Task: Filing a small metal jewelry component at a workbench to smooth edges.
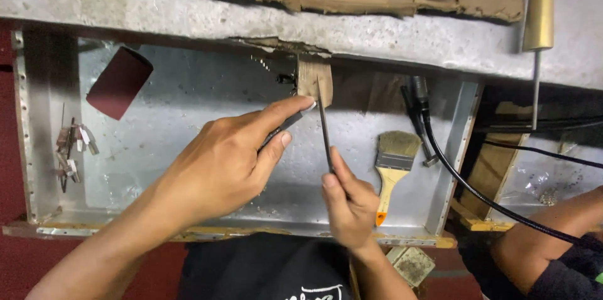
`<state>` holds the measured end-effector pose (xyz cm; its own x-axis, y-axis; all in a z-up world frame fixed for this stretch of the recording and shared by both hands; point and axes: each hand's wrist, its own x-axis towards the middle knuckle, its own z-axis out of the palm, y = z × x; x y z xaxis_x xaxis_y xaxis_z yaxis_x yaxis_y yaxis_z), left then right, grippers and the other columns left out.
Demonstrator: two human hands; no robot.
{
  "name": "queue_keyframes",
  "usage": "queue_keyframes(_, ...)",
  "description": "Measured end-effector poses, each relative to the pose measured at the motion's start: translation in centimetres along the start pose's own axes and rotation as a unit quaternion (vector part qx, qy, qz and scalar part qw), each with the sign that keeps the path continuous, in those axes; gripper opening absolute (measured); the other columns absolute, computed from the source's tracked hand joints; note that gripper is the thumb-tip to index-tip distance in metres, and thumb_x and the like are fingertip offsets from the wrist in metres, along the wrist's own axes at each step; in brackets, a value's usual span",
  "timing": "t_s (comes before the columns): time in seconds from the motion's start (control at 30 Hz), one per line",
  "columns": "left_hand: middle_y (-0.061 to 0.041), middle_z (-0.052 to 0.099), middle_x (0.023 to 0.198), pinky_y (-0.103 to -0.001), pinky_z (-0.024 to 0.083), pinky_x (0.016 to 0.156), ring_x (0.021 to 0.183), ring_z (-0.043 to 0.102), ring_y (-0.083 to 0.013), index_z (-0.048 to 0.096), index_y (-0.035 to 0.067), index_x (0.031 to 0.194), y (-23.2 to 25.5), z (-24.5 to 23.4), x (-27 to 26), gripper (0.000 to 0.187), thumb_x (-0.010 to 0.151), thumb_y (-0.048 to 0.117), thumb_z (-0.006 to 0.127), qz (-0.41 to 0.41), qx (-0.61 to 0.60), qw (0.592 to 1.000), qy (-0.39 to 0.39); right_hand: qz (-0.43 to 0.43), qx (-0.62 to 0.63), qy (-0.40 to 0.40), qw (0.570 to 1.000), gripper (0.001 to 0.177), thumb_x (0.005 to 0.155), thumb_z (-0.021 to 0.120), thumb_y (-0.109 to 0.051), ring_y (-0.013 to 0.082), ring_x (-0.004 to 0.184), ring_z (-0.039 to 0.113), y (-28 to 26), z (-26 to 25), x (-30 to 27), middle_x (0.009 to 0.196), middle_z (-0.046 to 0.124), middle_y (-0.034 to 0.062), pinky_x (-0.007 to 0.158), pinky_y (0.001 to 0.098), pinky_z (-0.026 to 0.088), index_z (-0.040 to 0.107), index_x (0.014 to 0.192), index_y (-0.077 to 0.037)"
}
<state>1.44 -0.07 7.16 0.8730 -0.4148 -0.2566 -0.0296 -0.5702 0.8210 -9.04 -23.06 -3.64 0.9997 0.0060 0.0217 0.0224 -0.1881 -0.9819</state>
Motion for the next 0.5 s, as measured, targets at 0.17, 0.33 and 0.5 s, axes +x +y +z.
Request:
queue_keyframes(0.17, -0.003, 0.055, 0.048, -0.039, 0.041, 0.047, 0.037, 0.044, -0.0212, 0.048, 0.030, 0.155, 0.5, -1.3, 0.6, 0.054, 0.101, 0.029, 0.049, -0.059, -0.001, 0.997, -0.057, -0.003, -0.027, -0.021, 0.999, 0.040, 0.102, 0.061, -0.010, 0.0096, 0.053, 0.045, 0.7, -1.6, -0.1, 0.063, 0.049, -0.0006, 0.049, 0.0255, 0.043, 0.056, 0.141, 0.002)
queue_keyframes(0.33, -0.002, 0.064, 0.053, -0.038, 0.043, 0.044, 0.034, 0.041, -0.0181, 0.046, 0.029, 0.155, 0.9, -1.8, 0.8, 0.054, 0.101, 0.029, 0.049, -0.063, -0.004, 0.995, -0.074, -0.044, -0.107, -0.049, 0.992, 0.040, 0.102, 0.061, -0.011, 0.0072, 0.052, 0.045, -0.1, -2.8, 1.2, 0.061, 0.048, -0.0038, 0.050, 0.0248, 0.041, 0.057, 0.140, 0.001)
queue_keyframes(0.5, -0.002, 0.065, 0.054, -0.039, 0.047, 0.051, 0.038, 0.049, -0.0213, 0.048, 0.029, 0.155, 0.7, -1.5, 0.6, 0.053, 0.101, 0.029, 0.048, -0.057, 0.006, 0.996, -0.064, -0.068, -0.112, -0.023, 0.991, 0.038, 0.102, 0.061, -0.008, 0.0065, 0.054, 0.047, -1.1, -1.2, 1.8, 0.062, 0.052, -0.0026, 0.052, 0.0246, 0.041, 0.057, 0.138, 0.004)
